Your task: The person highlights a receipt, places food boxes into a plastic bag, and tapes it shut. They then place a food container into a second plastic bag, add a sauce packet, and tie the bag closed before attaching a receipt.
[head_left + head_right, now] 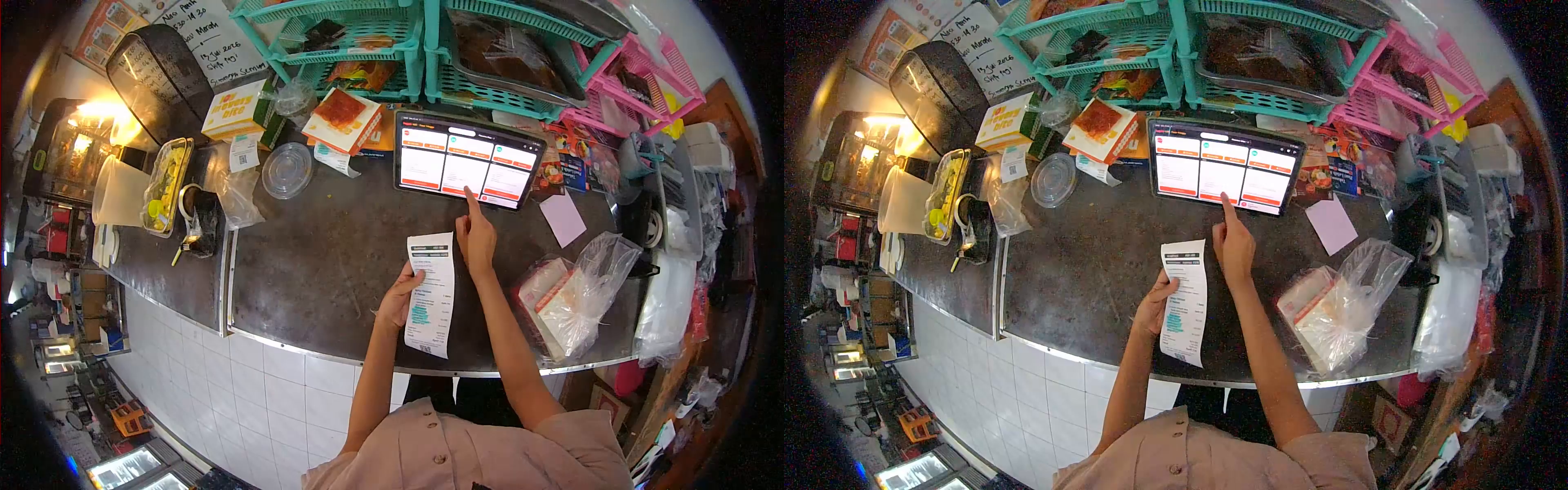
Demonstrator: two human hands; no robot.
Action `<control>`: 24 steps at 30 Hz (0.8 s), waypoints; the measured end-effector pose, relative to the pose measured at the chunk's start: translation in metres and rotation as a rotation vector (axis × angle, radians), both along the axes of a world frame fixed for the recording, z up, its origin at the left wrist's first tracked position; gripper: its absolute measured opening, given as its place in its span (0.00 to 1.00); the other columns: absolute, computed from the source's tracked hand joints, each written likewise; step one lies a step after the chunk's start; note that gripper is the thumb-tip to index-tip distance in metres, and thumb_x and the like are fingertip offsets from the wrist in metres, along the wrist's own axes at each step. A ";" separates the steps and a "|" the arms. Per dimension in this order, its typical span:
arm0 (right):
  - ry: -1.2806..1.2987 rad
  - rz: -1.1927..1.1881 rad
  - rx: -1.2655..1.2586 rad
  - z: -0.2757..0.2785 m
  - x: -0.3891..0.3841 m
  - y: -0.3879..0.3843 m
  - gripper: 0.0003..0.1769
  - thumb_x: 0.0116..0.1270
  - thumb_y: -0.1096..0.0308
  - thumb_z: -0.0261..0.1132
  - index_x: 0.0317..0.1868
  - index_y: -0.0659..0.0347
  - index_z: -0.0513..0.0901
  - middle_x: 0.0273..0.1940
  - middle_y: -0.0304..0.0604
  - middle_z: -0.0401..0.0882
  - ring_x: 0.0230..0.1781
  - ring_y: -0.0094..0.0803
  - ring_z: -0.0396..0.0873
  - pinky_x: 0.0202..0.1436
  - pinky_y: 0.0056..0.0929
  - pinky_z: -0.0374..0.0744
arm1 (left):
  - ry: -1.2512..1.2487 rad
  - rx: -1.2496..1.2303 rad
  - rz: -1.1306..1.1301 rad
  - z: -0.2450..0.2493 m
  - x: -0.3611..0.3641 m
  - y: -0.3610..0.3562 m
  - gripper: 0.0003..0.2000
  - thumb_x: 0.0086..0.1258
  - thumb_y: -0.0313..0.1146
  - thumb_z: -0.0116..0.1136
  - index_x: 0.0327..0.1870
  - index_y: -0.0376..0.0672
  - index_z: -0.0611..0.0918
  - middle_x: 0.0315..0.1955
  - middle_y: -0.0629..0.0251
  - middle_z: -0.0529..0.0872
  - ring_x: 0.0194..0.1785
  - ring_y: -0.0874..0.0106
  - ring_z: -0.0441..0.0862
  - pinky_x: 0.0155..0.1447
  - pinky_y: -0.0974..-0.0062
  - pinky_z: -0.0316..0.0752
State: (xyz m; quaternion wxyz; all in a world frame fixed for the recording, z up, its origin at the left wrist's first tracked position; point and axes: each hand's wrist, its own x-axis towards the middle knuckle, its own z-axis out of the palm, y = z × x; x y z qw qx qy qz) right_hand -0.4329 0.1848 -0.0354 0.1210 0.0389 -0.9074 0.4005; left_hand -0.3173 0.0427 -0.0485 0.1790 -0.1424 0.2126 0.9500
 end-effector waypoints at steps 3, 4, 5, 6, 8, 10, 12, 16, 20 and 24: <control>-0.111 -0.026 0.049 0.010 -0.013 0.002 0.38 0.58 0.75 0.55 0.68 0.50 0.52 0.18 0.47 0.73 0.17 0.36 0.75 0.23 0.31 0.72 | 0.006 0.007 0.001 -0.002 0.001 0.000 0.16 0.67 0.25 0.48 0.56 0.44 0.69 0.50 0.64 0.77 0.50 0.72 0.77 0.52 0.73 0.75; -0.107 -0.053 0.019 0.012 -0.017 0.001 0.39 0.58 0.75 0.55 0.69 0.49 0.50 0.17 0.47 0.73 0.17 0.37 0.75 0.23 0.32 0.73 | 0.005 0.009 0.001 -0.003 0.001 0.000 0.17 0.67 0.25 0.48 0.56 0.44 0.69 0.50 0.64 0.77 0.51 0.72 0.77 0.52 0.73 0.75; -0.103 -0.081 -0.012 0.012 -0.020 0.001 0.40 0.58 0.75 0.54 0.69 0.49 0.47 0.16 0.47 0.73 0.17 0.38 0.76 0.22 0.34 0.73 | 0.005 0.010 -0.001 -0.003 0.001 0.000 0.17 0.67 0.25 0.48 0.56 0.44 0.69 0.50 0.64 0.77 0.51 0.72 0.77 0.52 0.73 0.75; -0.055 -0.069 -0.056 0.011 -0.022 0.001 0.41 0.58 0.75 0.54 0.70 0.50 0.45 0.15 0.47 0.73 0.16 0.39 0.76 0.21 0.35 0.73 | 0.006 0.012 -0.001 -0.003 0.000 0.000 0.17 0.67 0.25 0.48 0.56 0.44 0.69 0.50 0.64 0.77 0.51 0.72 0.77 0.52 0.73 0.75; -0.054 -0.082 -0.071 0.010 -0.021 -0.001 0.41 0.58 0.75 0.54 0.70 0.50 0.45 0.15 0.46 0.74 0.16 0.38 0.76 0.21 0.34 0.73 | 0.016 0.018 -0.007 -0.004 0.000 0.000 0.17 0.66 0.25 0.48 0.57 0.44 0.69 0.50 0.64 0.77 0.51 0.72 0.77 0.52 0.72 0.75; 0.034 -0.080 -0.143 0.005 -0.017 -0.003 0.39 0.59 0.75 0.55 0.69 0.52 0.48 0.15 0.42 0.72 0.14 0.33 0.74 0.20 0.30 0.71 | 0.020 0.019 -0.011 -0.004 0.000 -0.001 0.17 0.66 0.25 0.49 0.57 0.44 0.68 0.50 0.63 0.77 0.50 0.71 0.77 0.52 0.72 0.75; -0.003 0.002 -0.158 0.004 -0.005 -0.004 0.37 0.59 0.76 0.55 0.69 0.52 0.51 0.15 0.40 0.70 0.13 0.30 0.70 0.19 0.28 0.70 | 0.017 0.015 -0.013 0.000 -0.001 0.000 0.18 0.66 0.25 0.49 0.57 0.44 0.68 0.49 0.63 0.77 0.50 0.71 0.77 0.52 0.72 0.75; -0.054 0.027 -0.196 0.006 0.008 -0.005 0.33 0.61 0.77 0.53 0.67 0.54 0.56 0.17 0.39 0.68 0.14 0.24 0.67 0.20 0.24 0.67 | -0.008 -0.004 0.017 -0.002 -0.002 0.001 0.17 0.66 0.25 0.49 0.57 0.43 0.68 0.48 0.62 0.77 0.49 0.70 0.78 0.51 0.72 0.76; 0.000 0.027 -0.309 0.009 0.022 0.001 0.27 0.63 0.76 0.53 0.64 0.56 0.62 0.18 0.37 0.69 0.16 0.21 0.67 0.21 0.22 0.67 | 0.036 -0.013 0.010 -0.003 -0.002 0.000 0.17 0.66 0.25 0.49 0.57 0.42 0.68 0.48 0.62 0.77 0.50 0.70 0.77 0.51 0.72 0.76; -0.143 0.129 -0.472 0.042 0.058 0.024 0.20 0.64 0.73 0.54 0.58 0.59 0.69 0.20 0.37 0.70 0.17 0.19 0.69 0.21 0.20 0.68 | 0.068 -0.199 0.104 0.003 0.006 0.003 0.18 0.66 0.26 0.49 0.57 0.42 0.67 0.49 0.62 0.77 0.49 0.70 0.77 0.52 0.72 0.74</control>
